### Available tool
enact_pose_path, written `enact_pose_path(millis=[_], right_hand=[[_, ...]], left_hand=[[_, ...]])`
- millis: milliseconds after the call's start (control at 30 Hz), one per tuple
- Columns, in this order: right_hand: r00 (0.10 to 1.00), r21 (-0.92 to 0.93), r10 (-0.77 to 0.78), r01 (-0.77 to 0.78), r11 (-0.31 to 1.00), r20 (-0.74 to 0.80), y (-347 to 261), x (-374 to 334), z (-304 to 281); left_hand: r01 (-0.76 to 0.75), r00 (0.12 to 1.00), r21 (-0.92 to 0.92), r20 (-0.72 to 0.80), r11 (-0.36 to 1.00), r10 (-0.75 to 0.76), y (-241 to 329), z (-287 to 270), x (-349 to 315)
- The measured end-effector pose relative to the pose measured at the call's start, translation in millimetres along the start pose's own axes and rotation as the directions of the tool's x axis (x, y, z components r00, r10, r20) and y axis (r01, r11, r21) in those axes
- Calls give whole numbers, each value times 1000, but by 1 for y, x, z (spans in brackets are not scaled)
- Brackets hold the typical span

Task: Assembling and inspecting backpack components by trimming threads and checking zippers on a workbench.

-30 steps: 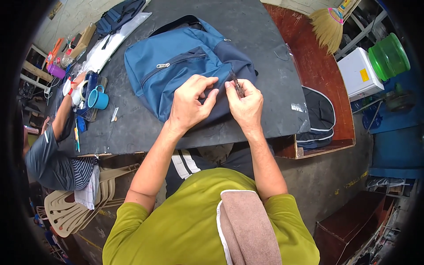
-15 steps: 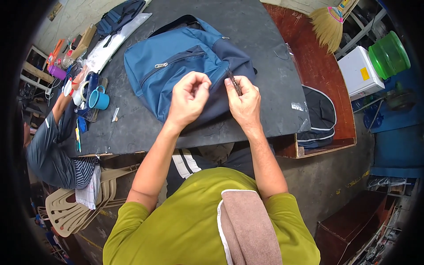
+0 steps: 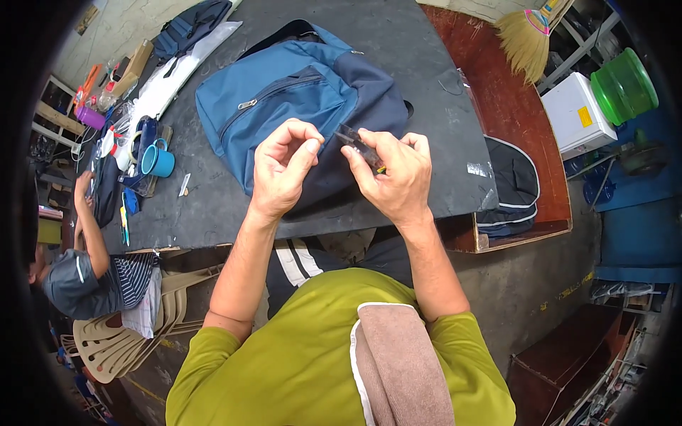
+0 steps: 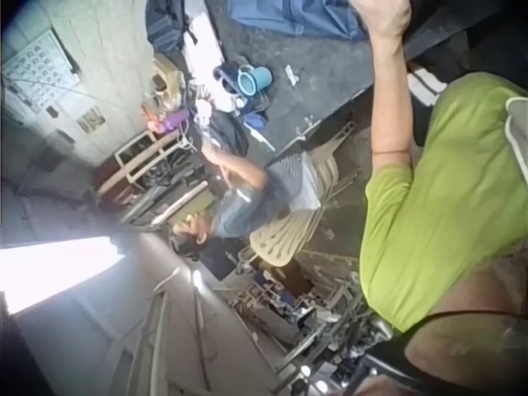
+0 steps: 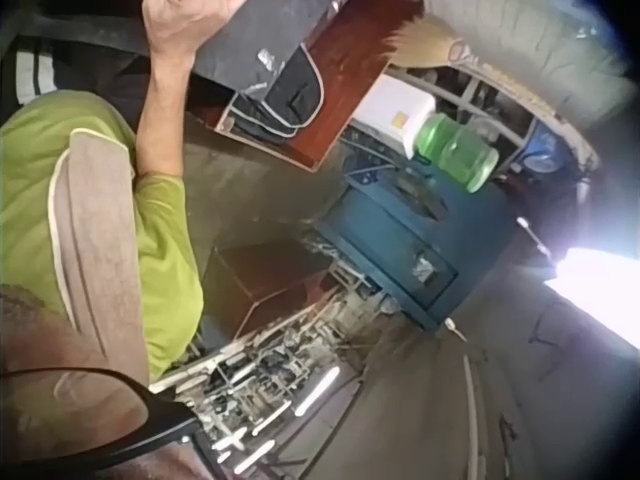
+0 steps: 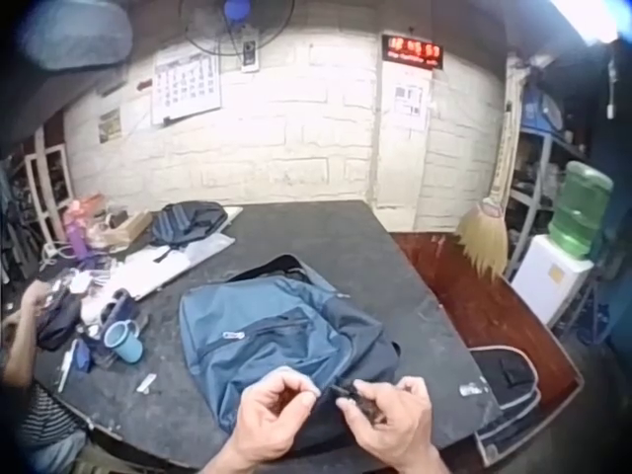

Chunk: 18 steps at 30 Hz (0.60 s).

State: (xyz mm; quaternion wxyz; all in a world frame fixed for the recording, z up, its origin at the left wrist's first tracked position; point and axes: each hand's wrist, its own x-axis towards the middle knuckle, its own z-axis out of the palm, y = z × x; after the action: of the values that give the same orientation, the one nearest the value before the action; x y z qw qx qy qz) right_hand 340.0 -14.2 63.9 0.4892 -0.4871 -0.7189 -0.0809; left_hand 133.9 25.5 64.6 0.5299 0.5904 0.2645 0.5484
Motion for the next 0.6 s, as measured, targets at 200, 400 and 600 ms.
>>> enact_pose_path(millis=[200,400,600], right_hand=[[999,-115,-40,43,992,26,-5,-3,2],[775,329,610,-626,707,164,1,-18,19],[736,378,639,-670,639,225,10,-25,42]], left_hand=[[29,999,-10,-22,1000,-30,1,-1,-2],[-44,996,235,-62,971,60,6,-3,3],[-207,973,671,65,712,221,-3,-3,12]])
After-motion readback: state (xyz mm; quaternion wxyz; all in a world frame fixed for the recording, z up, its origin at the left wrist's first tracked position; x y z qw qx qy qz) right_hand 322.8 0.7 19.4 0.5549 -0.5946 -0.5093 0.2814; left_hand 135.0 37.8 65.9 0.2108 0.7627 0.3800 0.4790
